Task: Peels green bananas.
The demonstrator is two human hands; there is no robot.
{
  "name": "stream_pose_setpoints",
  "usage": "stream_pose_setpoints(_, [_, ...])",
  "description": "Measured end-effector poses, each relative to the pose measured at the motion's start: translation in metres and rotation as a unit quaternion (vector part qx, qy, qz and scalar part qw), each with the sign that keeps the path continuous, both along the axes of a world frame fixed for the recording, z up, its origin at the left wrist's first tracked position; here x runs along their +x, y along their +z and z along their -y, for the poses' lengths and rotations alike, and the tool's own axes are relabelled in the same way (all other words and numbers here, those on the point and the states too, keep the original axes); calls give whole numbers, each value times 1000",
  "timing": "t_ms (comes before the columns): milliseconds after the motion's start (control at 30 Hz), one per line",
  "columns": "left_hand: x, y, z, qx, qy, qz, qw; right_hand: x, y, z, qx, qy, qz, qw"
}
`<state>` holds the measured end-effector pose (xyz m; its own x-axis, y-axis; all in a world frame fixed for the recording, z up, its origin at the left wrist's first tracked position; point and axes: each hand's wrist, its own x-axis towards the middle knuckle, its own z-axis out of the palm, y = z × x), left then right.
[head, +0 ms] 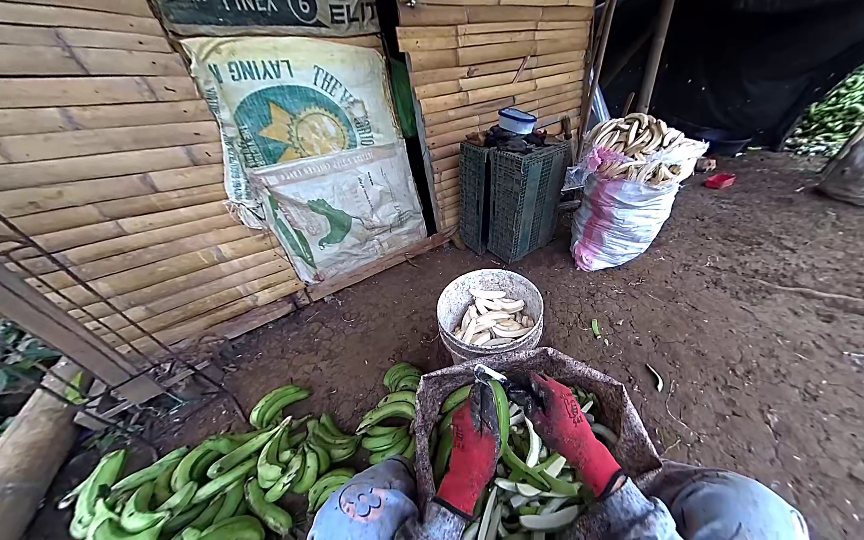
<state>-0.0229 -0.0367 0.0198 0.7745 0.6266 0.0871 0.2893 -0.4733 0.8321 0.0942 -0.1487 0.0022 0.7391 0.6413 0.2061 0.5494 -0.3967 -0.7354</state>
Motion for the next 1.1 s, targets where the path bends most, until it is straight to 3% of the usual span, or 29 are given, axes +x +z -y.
stream_pose_setpoints(67, [-2, 0, -1, 71, -51, 36, 995, 6, 5, 3, -58, -38, -23, 997])
stream_pose_setpoints(100, [-1, -3, 0, 43, -56, 80, 994, 9, 3, 6, -61, -58, -25, 996])
stream_pose_setpoints(167, [8, -5, -7, -158, -17, 162, 974, 10, -7, 8, 24, -70, 21, 997])
stream_pose_setpoints(267, [16, -4, -26, -457, -30, 258, 851, -2, -19, 15, 157, 18, 117, 981])
stream_pose_setpoints(367, [19, -7, -38, -608, -81, 329, 718, -9, -23, 15, 153, 115, 194, 962])
stream_pose_setpoints(400, [18, -8, -38, -610, -91, 338, 711, -10, -25, 14, 138, 122, 213, 959])
stream_pose_setpoints(500, [17, -11, -35, -542, -78, 346, 761, -15, -27, 8, 114, 82, 239, 961])
stream_pose_setpoints(633, [8, -12, -18, -323, -18, 271, 907, -17, -17, -1, 77, -15, 196, 977])
stream_pose_setpoints(700, [-2, -10, -7, -224, -21, 209, 952, -11, -9, -1, 44, -59, 126, 989])
stream_pose_setpoints(800, [9, -3, -10, -218, -30, 226, 949, 0, -10, 2, 110, -103, 113, 982])
stream_pose_setpoints(933, [49, 45, -50, -25, -75, 292, 953, 0, -9, 8, 156, -94, 133, 974])
stream_pose_setpoints(1033, [82, 57, -83, 140, -57, 147, 978, -6, -11, 12, 143, -82, 143, 976])
stream_pose_setpoints(1100, [84, 45, -86, 164, -76, 38, 983, -4, -11, 15, 140, -85, 154, 974])
